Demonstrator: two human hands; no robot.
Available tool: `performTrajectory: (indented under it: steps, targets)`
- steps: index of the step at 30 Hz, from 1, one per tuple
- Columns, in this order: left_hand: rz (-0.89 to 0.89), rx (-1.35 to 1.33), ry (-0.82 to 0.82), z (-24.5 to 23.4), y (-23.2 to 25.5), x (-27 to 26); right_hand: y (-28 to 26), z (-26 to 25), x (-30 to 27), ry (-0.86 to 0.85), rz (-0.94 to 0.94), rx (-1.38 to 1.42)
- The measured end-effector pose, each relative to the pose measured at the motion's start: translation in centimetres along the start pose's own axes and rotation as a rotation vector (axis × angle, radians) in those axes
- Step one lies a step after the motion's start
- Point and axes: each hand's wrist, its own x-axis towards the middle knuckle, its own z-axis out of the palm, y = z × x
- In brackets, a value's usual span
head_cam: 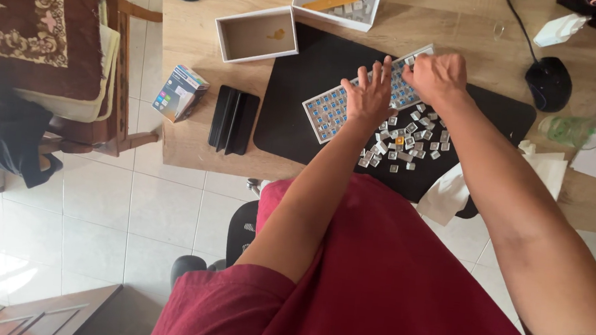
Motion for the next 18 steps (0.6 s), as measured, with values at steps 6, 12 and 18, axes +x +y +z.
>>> performTrajectory:
  steps: [6, 12, 18]
  targets:
    - [0.005, -0.017, 0.014, 0.2, 0.0, 0.1, -0.3, -1.3, -0.2, -0.047, 0.048, 0.04]
    - [-0.008, -0.017, 0.007, 0.4, 0.0, -0.1, -0.1, -0.5, -0.2, -0.033, 0.017, -0.01]
    - [-0.001, -0.018, 0.032, 0.3, 0.0, -0.1, -0.6, -0.9, -0.3, -0.093, 0.075, -0.008]
